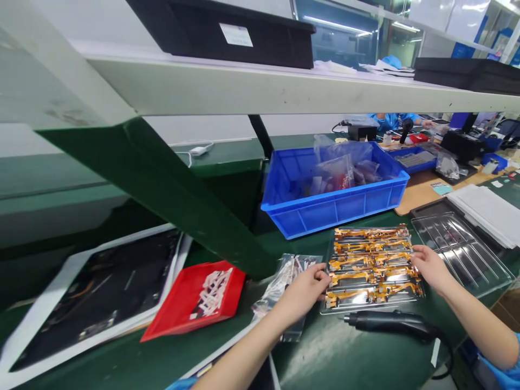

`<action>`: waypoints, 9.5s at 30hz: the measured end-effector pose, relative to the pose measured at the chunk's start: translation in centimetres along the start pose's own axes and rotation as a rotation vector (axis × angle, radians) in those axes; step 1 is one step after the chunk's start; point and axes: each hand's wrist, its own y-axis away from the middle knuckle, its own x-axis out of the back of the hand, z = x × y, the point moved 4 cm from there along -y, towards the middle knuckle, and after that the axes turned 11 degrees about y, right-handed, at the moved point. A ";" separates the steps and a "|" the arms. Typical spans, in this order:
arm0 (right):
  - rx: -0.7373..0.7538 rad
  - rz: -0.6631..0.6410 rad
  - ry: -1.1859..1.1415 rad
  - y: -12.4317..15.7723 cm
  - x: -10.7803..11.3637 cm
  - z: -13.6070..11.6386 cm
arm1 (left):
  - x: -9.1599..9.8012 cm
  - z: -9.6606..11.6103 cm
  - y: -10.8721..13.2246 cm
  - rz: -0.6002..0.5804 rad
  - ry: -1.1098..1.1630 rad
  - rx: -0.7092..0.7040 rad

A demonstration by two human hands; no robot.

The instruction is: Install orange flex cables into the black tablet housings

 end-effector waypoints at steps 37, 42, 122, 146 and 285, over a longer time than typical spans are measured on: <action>0.177 0.057 0.253 0.6 -2.8 -2.1 | 0.6 0.5 6.6 -0.030 0.321 0.014; 0.208 0.049 0.393 -0.3 -4.1 -3.9 | 0.0 -0.4 7.8 -0.057 0.404 0.073; 1.159 0.447 0.958 21.2 -9.6 2.7 | 17.9 -6.1 20.2 0.277 -0.838 -0.481; 1.138 0.453 1.026 20.5 -9.1 0.8 | 17.1 -6.4 18.3 0.252 -0.768 -0.629; 1.192 -0.026 0.892 21.6 -26.1 -11.4 | 18.0 -7.2 21.4 0.310 -0.798 -0.592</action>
